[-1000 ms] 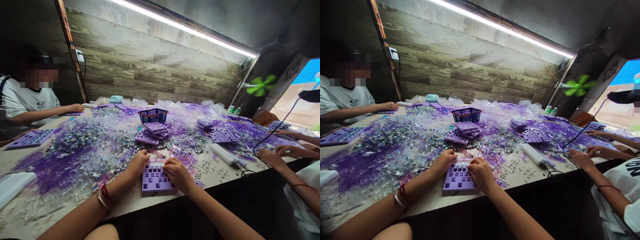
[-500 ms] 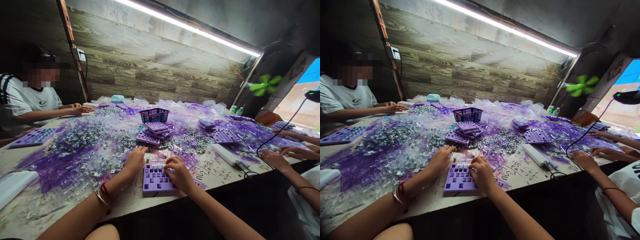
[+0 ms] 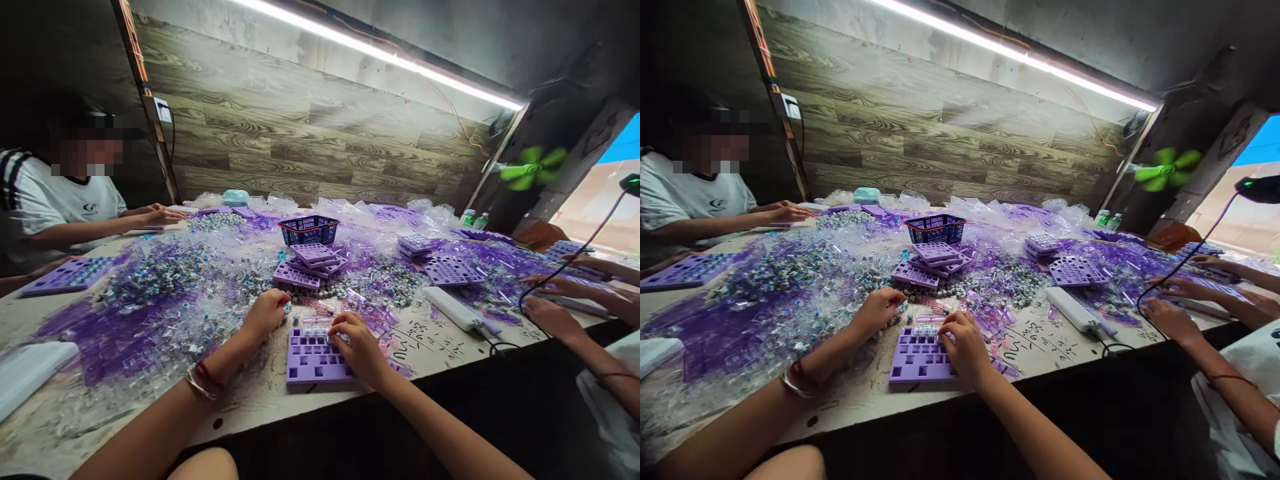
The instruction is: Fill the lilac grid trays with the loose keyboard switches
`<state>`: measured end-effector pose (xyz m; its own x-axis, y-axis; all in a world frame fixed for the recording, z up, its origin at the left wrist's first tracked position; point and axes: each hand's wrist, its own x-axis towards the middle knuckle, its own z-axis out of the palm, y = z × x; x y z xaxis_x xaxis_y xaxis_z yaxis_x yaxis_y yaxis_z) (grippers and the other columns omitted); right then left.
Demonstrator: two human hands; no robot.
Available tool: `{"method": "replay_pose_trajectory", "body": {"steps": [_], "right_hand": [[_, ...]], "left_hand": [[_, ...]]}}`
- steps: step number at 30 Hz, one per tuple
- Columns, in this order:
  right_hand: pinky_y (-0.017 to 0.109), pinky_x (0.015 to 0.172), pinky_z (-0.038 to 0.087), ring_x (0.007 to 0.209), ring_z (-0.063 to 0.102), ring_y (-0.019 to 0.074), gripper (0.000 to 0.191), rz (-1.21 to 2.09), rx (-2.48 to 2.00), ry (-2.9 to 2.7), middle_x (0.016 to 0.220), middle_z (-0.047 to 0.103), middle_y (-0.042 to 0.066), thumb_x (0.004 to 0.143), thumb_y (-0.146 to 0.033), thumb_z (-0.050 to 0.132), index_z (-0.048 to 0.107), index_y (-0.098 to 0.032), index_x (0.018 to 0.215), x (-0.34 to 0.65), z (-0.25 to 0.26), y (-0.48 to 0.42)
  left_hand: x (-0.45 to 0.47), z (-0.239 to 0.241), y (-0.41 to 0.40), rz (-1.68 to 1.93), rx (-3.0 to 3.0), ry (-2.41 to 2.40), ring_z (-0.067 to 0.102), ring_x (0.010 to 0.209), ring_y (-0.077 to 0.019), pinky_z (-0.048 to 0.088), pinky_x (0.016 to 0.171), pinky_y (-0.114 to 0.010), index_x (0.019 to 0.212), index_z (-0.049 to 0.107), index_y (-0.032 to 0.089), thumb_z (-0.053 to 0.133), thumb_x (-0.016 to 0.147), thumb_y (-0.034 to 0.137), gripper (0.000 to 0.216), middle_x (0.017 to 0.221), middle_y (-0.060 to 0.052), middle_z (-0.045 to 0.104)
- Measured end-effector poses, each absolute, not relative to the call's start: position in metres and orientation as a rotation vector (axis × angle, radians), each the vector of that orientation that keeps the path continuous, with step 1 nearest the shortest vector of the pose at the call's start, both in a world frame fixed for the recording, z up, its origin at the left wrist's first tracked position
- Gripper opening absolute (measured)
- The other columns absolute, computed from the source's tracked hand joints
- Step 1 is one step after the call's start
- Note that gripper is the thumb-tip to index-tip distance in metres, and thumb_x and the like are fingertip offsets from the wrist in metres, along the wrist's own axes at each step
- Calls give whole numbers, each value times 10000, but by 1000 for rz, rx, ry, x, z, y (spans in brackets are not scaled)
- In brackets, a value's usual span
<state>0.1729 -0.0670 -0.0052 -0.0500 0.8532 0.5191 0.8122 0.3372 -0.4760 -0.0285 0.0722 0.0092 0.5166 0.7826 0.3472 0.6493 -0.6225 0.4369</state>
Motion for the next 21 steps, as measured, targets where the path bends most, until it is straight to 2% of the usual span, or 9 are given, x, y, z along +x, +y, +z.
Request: {"method": "replay_pose_trajectory", "body": {"steps": [6,14,17,21], "right_hand": [[417,875,482,952,554,234,135,13,-1415,-1913,924,621,74,819,-68,572,642,-179,785,173,-9,-68],[419,900,479,983,560,236,151,44,-1394,-1900,954,614,76,820,-60,545,622,-188,807,173,-12,-70],[420,911,475,982,565,234,152,48,-1385,-1891,954,616,75,813,-59,544,621,-189,811,173,-13,-69],[408,889,487,974,573,233,136,53,-1377,-1873,955,614,83,820,-73,539,622,-180,816,174,-16,-69]], "left_hand": [[-38,16,80,848,2481,1230,642,893,-180,498,851,-285,938,714,153,405,742,39,383,956,-63,711],[-47,16,94,685,2529,1246,650,895,-167,498,824,-245,982,709,148,400,717,42,420,975,-49,718],[-47,18,91,584,2595,1208,645,863,-168,486,798,-236,899,724,159,420,684,27,395,912,-39,717],[-46,20,82,479,2700,1194,614,856,-218,462,800,-289,804,714,175,477,624,29,331,859,-57,682]]}}
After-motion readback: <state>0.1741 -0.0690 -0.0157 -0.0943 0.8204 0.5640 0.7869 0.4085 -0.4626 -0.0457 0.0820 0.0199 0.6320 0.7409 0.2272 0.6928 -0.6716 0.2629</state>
